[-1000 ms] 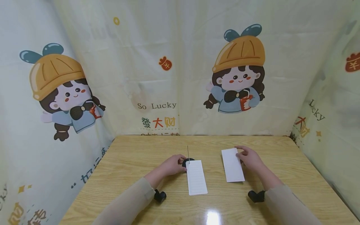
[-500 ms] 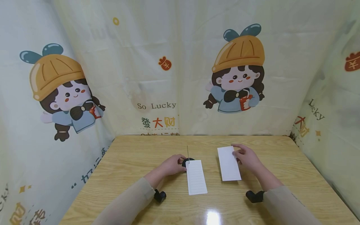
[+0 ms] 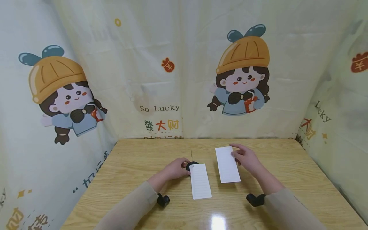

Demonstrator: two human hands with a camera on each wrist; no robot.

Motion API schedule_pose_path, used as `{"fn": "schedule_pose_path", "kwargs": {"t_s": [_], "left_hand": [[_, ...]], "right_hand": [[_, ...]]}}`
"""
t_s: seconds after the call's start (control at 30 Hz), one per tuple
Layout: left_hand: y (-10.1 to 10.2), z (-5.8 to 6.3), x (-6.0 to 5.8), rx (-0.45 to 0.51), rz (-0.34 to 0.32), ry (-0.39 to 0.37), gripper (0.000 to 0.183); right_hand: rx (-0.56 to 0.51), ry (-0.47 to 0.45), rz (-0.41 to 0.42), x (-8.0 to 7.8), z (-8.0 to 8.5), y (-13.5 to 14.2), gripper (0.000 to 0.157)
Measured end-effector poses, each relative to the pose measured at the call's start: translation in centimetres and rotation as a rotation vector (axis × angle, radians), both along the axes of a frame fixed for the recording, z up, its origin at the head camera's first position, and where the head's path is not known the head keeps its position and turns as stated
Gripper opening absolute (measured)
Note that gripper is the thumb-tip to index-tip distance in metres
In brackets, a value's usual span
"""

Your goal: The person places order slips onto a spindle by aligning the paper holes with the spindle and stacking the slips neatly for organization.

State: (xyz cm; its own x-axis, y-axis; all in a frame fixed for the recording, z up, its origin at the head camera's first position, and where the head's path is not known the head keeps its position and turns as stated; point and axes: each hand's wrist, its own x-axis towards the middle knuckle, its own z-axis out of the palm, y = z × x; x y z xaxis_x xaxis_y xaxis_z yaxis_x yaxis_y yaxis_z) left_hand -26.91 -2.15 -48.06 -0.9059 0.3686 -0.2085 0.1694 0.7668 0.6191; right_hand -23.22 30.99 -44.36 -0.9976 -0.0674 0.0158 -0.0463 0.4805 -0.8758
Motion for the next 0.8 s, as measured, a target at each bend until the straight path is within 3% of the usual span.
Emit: {"fn": "schedule_pose_path", "kwargs": {"t_s": [0.8], "left_hand": [[-0.1, 0.0, -0.2, 0.004, -0.023, -0.009, 0.050]], "right_hand": [[-0.101, -0.009, 0.049, -0.8, 1.2, -4.4, 0.049]]}}
